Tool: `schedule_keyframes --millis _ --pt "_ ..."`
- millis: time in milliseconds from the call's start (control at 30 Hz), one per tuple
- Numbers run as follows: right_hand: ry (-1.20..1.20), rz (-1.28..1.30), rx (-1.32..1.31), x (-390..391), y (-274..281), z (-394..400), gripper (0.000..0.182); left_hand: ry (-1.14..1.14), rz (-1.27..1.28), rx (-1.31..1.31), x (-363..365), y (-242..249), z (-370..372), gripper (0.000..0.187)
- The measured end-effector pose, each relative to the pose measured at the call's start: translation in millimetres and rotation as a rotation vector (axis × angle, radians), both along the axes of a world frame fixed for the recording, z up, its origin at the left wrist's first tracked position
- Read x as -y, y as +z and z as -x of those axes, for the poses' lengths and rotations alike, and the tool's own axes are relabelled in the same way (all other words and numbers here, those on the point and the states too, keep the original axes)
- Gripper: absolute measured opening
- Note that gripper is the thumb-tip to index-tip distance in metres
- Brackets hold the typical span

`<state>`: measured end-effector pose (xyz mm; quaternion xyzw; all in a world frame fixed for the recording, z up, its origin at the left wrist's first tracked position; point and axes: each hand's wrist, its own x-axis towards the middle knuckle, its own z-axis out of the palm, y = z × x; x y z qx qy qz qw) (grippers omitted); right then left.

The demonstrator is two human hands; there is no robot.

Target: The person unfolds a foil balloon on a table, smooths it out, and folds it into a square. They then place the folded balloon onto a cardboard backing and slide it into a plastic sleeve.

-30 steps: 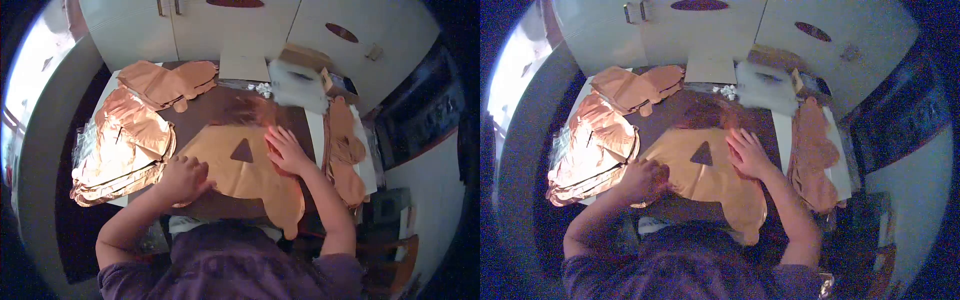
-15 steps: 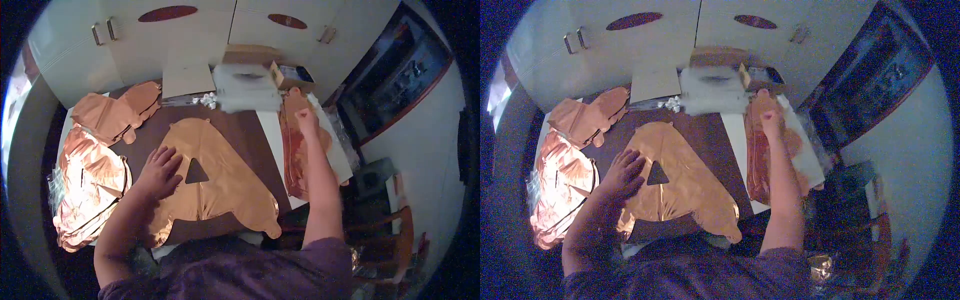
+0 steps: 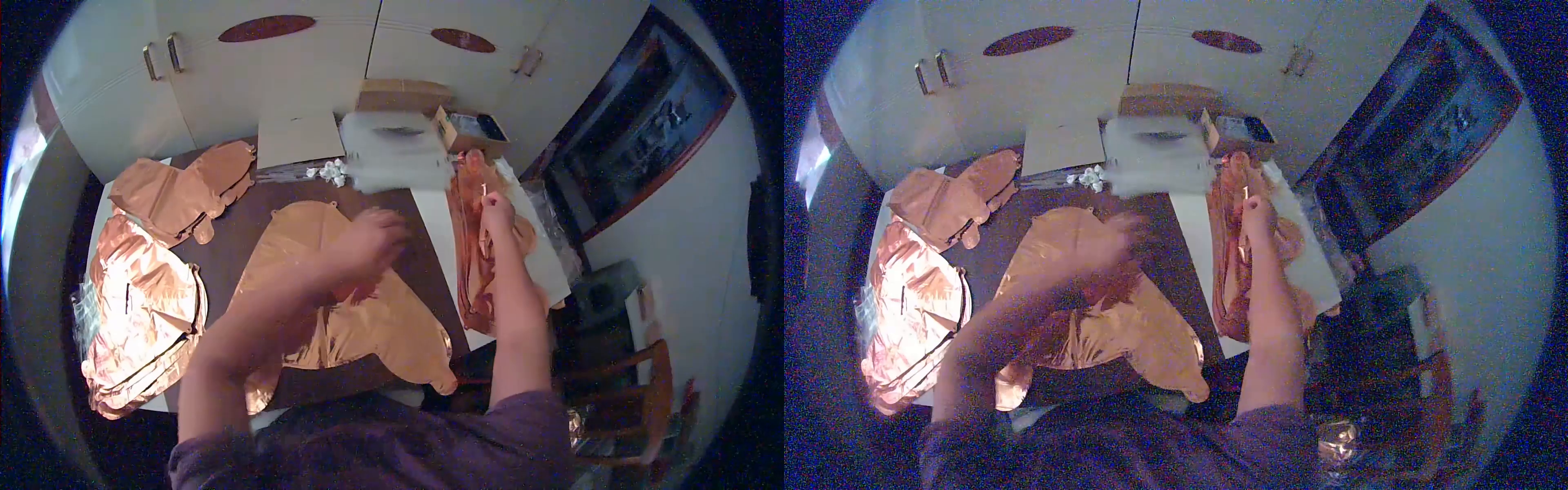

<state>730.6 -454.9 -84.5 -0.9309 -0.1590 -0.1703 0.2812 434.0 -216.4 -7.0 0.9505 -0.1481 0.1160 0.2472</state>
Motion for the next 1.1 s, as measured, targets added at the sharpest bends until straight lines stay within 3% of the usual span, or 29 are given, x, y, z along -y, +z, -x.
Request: schedule_keyframes --millis 33,133,233,333,433,500,600,700,800,900,967,1033,1100 --pt "0.016 -0.094 0.024 2.2 3.1 3.6 0.021 0.0 0.06 0.037 21.8 -1.8 -25.4 0.03" --pt "0.168 -0.375 0.251 16.8 22.2 23.4 0.02 -0.034 -0.083 0.151 75.4 -38.2 -107.2 0.045" --pt "0.139 -0.656 0.173 50.5 70.6 72.6 0.015 -0.045 -0.176 0.121 109.5 -75.8 -147.6 0.059" --pt "0.001 -0.705 0.557 153.8 72.5 70.0 0.017 -0.059 -0.249 0.017 115.1 -65.3 -132.3 0.089" --pt "-0.307 -0.704 0.797 207.2 132.6 132.4 0.02 -0.076 -0.277 -0.043 115.0 -62.2 -126.4 0.105" --pt "-0.392 -0.694 0.9 238.6 166.5 156.4 0.02 -0.064 -0.283 -0.048 115.0 -65.6 -126.7 0.113" --pt "-0.44 -0.663 0.914 265.0 196.0 173.5 0.019 -0.077 -0.337 0.003 113.3 -70.8 -127.9 0.114" --pt "-0.4 -0.616 0.821 266.0 209.1 174.3 0.018 -0.097 -0.396 -0.131 117.6 -38.8 -117.0 0.108" --pt "-0.23 -0.599 0.636 225.9 199.4 168.3 0.018 0.002 -0.055 -0.006 113.8 -43.1 -97.6 0.093" --pt "0.053 -0.589 0.383 136.5 180.0 161.1 0.017 0.113 -0.083 0.225 79.5 -28.6 -45.4 0.078" --pt "0.256 -0.559 0.208 56.2 165.6 165.5 0.017 0.093 -0.223 0.065 27.3 1.0 26.5 0.072" --pt "0.439 -0.509 0.068 -26.9 149.5 183.7 0.017 0.215 -0.182 0.081 -19.3 -9.3 107.7 0.058" --pt "0.583 -0.407 0.078 -106.4 124.9 215.1 0.016 0.327 -0.228 -0.005 -62.4 -15.0 180.9 0.062"
